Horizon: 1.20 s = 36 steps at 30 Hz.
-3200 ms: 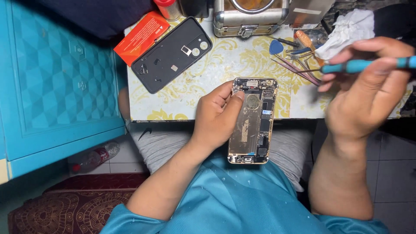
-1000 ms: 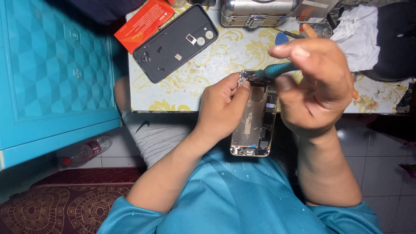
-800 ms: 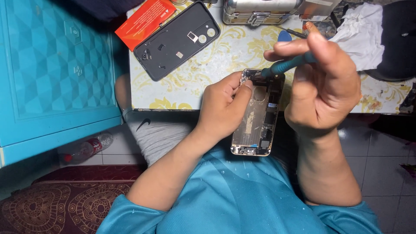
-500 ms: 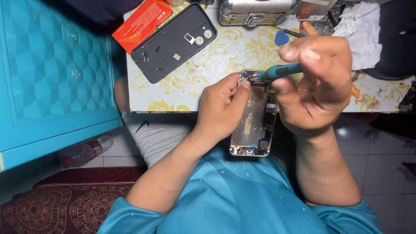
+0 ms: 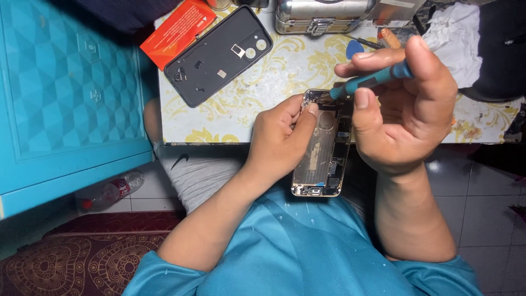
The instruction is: Disassembling a smartphone by unscrewing internal components and removing the motherboard at a repair bench.
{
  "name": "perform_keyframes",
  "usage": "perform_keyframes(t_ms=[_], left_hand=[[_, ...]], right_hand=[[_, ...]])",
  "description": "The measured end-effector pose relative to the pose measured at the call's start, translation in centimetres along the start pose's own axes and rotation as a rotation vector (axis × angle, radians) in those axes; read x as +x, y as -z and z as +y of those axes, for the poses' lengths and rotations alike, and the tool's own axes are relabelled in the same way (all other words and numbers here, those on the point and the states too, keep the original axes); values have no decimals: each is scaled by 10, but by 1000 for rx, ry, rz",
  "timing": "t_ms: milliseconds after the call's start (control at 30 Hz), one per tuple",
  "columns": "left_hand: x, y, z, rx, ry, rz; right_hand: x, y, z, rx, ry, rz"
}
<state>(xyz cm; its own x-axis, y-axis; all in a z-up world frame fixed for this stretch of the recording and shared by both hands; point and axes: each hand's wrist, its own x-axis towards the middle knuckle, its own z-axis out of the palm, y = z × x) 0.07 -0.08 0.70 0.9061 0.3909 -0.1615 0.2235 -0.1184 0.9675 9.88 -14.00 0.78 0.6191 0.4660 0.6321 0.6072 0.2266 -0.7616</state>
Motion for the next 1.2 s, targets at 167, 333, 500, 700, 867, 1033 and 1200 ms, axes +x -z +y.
perform_keyframes(t_ms=[167,333,500,700,867,1033,1200], left_hand=[[0,0,0,-7,7,-2],[0,0,0,-12,17,-9],[1,0,0,-25,16,-22],[2,0,-1,12,13,-10],[1,-1,-2,32,-9,5],[1,-2,-4,47,-13,15],[1,-2,-7,67,-39,17]], right_hand=[[-3,1,1,17,-27,67],[-5,1,2,28,-36,89],[-5,0,5,32,-37,70],[-3,-1,4,25,-7,51],[10,7,2,-51,127,-88],[5,9,1,-121,182,-78],[12,10,-6,-249,203,-114]])
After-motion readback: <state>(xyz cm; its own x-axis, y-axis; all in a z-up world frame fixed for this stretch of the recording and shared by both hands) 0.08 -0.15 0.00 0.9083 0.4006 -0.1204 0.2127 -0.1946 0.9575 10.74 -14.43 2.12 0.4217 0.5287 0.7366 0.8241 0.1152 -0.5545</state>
